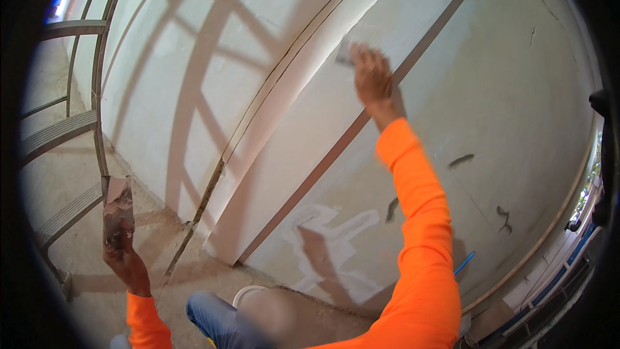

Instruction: The person applies plaster to a wall using a trowel and a smaller putty knife. They repeatedly scoop plaster from a bucket and spread it along a vertical seam and adjacent wall area, smoothing the surface.

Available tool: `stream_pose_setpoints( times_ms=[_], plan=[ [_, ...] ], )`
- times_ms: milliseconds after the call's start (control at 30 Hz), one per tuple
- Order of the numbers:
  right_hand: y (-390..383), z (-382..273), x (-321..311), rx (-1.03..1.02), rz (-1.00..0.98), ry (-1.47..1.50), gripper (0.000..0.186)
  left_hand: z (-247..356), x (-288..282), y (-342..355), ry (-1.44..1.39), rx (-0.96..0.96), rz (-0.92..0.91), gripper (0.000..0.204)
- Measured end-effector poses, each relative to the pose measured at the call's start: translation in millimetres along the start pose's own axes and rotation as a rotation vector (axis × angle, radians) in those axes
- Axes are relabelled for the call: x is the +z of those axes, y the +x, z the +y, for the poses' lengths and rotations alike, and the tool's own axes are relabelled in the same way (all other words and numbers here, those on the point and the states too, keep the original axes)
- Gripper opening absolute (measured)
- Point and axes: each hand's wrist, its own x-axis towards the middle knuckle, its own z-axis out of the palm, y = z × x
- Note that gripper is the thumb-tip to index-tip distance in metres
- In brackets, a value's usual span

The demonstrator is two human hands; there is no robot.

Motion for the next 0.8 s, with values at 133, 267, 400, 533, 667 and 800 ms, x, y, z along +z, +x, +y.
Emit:
stream_pose_setpoints(
  times_ms=[133, 267, 400, 533, 667, 800],
  plan=[
    [104, 87, 8, 0.254, 0.114, -0.013, 0.043, 1, -2, 5, 0.013, -0.028, -0.064, 0.025],
    [125, 95, 29, 0.305, -0.127, 0.053, 0.048, 2, -8, 5, 0.012, -0.003, -0.034, 0.025],
    [70, 28, 26, 0.225, -0.118, 0.050, 0.045, -4, -13, 3, 0.020, -0.050, -0.051, 0.028],
    [15, -24, 23, 0.148, -0.055, 0.053, 0.043, -9, -15, 3, 0.033, -0.044, -0.070, 0.031],
    [-29, -53, 42, 0.059, -0.005, 0.065, 0.046, -5, -12, 2, 0.007, -0.047, -0.038, 0.033],
    [-79, -93, 30, 0.035, 0.079, 0.028, 0.061, 3, -8, 2, -0.006, -0.071, -0.044, 0.030]
  ],
)
